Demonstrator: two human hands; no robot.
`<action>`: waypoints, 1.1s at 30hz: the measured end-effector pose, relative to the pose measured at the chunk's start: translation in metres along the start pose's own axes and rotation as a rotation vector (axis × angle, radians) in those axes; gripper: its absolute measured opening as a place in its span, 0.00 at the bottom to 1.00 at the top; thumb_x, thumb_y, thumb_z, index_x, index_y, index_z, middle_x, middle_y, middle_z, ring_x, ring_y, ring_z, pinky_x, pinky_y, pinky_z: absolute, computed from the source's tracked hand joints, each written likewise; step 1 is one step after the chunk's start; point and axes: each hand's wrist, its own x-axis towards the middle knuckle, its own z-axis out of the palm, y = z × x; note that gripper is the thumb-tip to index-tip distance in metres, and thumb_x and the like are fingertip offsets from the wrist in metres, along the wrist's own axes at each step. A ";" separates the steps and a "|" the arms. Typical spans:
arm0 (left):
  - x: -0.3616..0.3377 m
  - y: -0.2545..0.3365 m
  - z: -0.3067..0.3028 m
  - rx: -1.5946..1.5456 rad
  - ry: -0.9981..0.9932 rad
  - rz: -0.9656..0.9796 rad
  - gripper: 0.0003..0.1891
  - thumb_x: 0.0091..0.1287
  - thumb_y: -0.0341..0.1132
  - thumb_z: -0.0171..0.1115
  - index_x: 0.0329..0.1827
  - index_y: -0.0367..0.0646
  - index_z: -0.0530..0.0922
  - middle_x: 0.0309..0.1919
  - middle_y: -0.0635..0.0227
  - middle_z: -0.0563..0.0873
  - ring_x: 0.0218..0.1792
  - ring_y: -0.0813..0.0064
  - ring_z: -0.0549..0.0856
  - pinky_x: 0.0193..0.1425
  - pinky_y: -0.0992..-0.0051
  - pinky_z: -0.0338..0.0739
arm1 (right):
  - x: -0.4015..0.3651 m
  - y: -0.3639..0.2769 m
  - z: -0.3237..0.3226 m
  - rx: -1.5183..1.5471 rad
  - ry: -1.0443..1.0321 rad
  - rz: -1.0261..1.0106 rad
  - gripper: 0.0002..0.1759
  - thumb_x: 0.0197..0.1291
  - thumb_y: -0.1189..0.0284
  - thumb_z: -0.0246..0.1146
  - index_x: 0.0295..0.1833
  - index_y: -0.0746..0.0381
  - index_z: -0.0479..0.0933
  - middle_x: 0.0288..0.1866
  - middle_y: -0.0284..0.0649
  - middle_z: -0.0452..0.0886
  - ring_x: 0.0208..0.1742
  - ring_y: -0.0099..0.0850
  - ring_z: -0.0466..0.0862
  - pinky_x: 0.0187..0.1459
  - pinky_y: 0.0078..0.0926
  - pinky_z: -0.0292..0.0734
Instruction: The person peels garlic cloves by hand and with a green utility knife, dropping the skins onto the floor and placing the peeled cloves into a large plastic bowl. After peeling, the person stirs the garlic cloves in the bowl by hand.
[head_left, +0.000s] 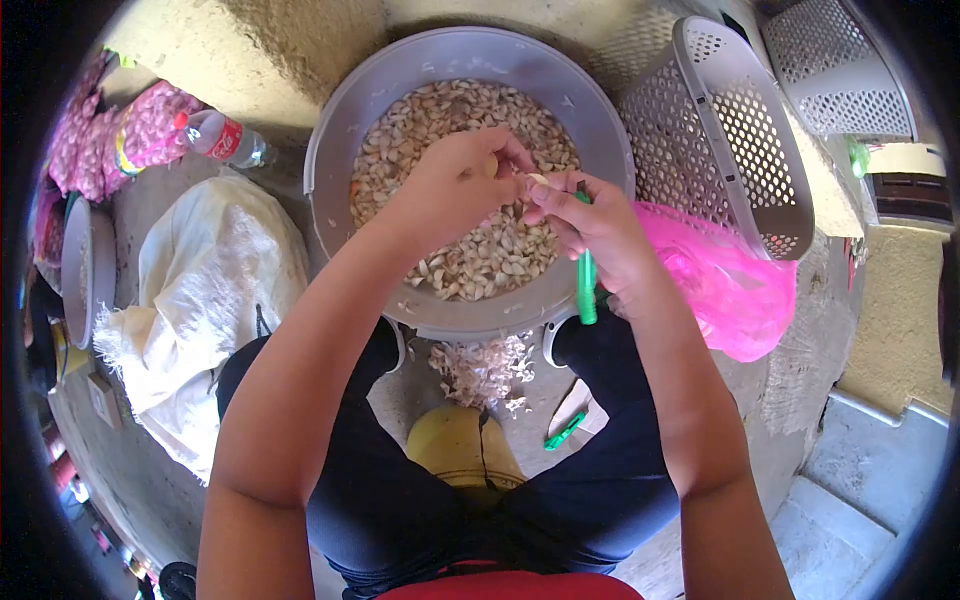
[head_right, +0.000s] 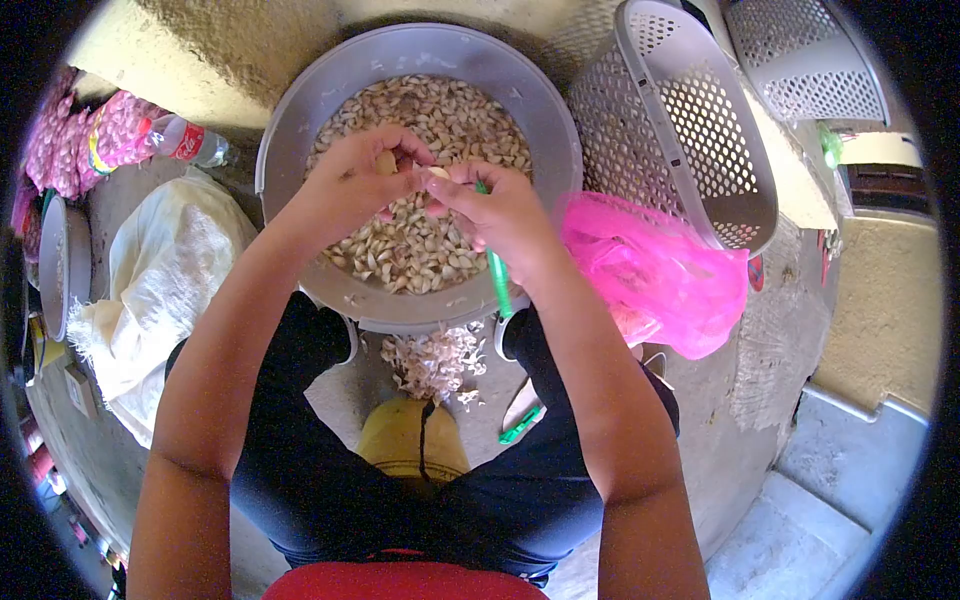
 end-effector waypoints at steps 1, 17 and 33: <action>0.000 0.004 0.001 0.005 0.010 -0.049 0.13 0.59 0.35 0.59 0.44 0.39 0.73 0.28 0.72 0.75 0.28 0.85 0.74 0.29 0.82 0.73 | -0.002 -0.010 -0.003 -0.150 0.100 -0.007 0.16 0.56 0.62 0.60 0.43 0.63 0.74 0.31 0.38 0.80 0.13 0.12 0.61 0.15 0.10 0.55; 0.002 0.009 0.004 -0.422 -0.048 -0.047 0.13 0.61 0.29 0.55 0.49 0.36 0.71 0.39 0.64 0.78 0.42 0.74 0.80 0.45 0.79 0.75 | 0.003 -0.007 -0.053 -0.986 0.397 -0.193 0.14 0.56 0.64 0.56 0.41 0.63 0.72 0.28 0.36 0.74 0.23 0.20 0.71 0.27 0.21 0.68; 0.000 0.015 -0.005 -0.178 0.014 0.145 0.12 0.56 0.27 0.61 0.43 0.37 0.75 0.34 0.69 0.81 0.35 0.84 0.79 0.39 0.84 0.72 | -0.007 -0.022 0.003 0.100 -0.091 -0.096 0.14 0.56 0.67 0.59 0.42 0.68 0.73 0.33 0.43 0.81 0.12 0.14 0.62 0.14 0.11 0.56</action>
